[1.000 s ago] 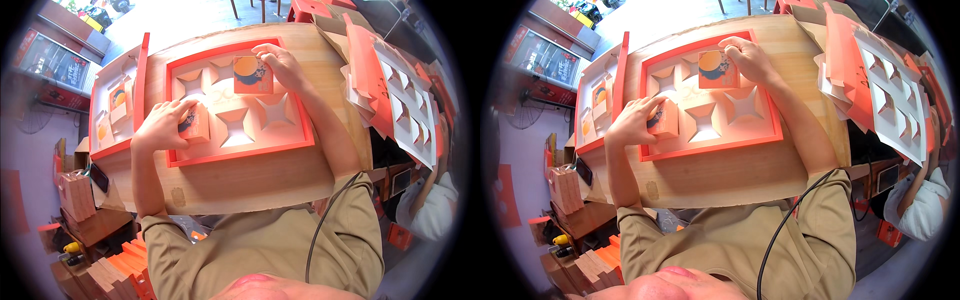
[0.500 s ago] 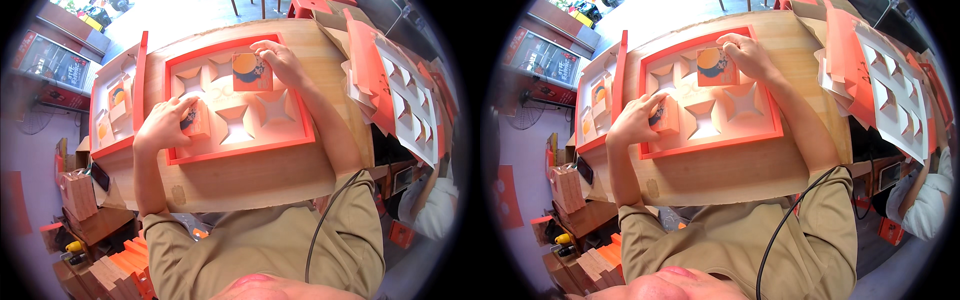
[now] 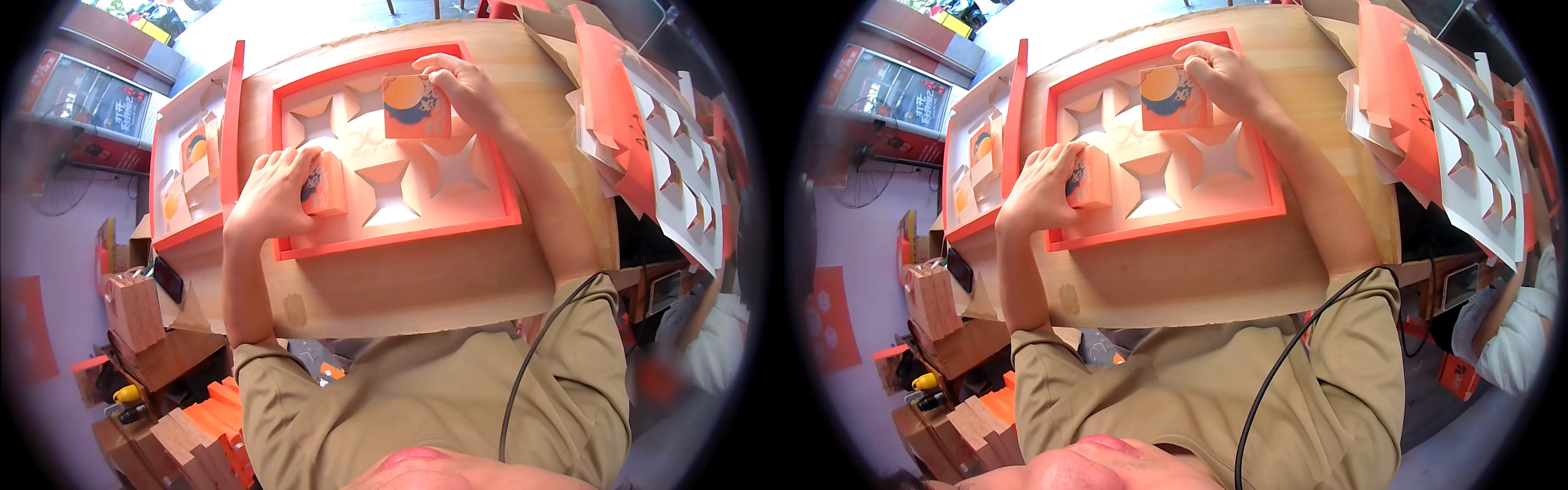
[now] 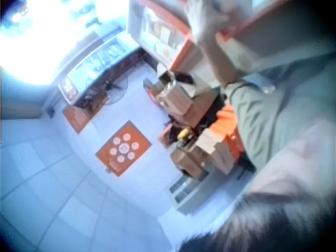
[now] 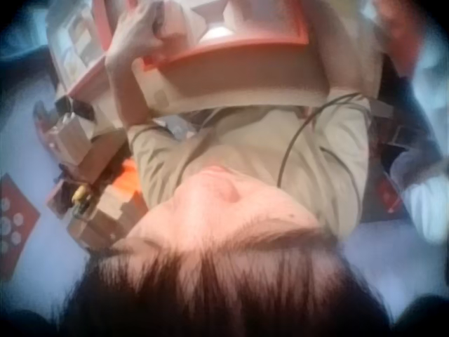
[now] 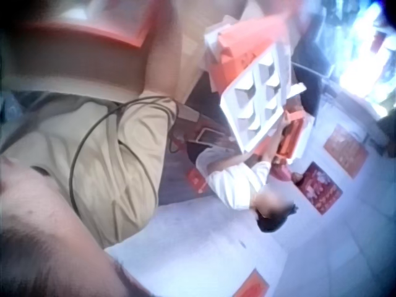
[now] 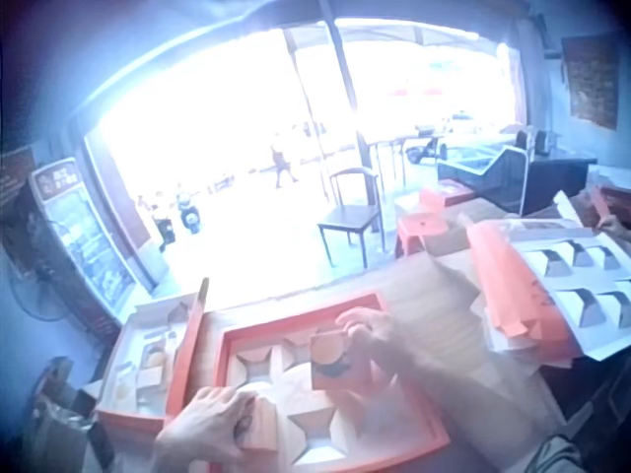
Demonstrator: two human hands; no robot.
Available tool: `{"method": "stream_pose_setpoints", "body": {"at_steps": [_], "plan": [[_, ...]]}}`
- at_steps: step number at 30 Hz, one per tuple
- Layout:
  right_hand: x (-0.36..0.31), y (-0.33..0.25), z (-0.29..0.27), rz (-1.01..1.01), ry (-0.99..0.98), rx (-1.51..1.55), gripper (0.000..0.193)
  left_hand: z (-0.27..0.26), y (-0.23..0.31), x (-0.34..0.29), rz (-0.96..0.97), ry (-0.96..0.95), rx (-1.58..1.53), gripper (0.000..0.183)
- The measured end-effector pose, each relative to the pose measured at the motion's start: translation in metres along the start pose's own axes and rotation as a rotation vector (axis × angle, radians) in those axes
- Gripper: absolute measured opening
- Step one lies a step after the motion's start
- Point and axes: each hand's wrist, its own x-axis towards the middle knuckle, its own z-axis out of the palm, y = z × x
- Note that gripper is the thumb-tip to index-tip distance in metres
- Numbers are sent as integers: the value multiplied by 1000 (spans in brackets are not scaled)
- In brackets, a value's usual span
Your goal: The person folds orange cardboard boxes on a wooden table. They insert a white cardboard divider into an assembled box and then place several small, square packages into the compartments by hand.
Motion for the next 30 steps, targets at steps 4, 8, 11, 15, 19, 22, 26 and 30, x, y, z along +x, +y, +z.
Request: {"method": "stream_pose_setpoints", "body": {"at_steps": [4, 8, 11, 15, 19, 22, 26, 30], "plan": [[1, 0, 1, 20, -13, -10, 48, 13, -5, -1, 63, 88, -2, 87], [2, 5, 2, 12, -5, -35, 48, 13, 0, -1, 112, 121, -87, 102], [2, 2, 0, 17, -36, -18, 43, 17, -1, -5, 106, 102, -98, 101], [-1, -8, -1, 38, -42, -31, 43, 20, -1, -6, 87, 118, -102, 97], [0, -4, 0, 35, -19, -65, 51, 14, -1, -1, 138, 96, -48, 96], [0, -3, 0, 63, -37, -16, 52, 4, 1, 4, 130, -8, -38, 96], [-2, -7, 0, 26, -19, -51, 43, 5, 2, 4, 136, -3, -15, 96], [-3, -10, 3, 37, -5, -80, 44, 20, -2, -2, 181, 107, -20, 94]]}}
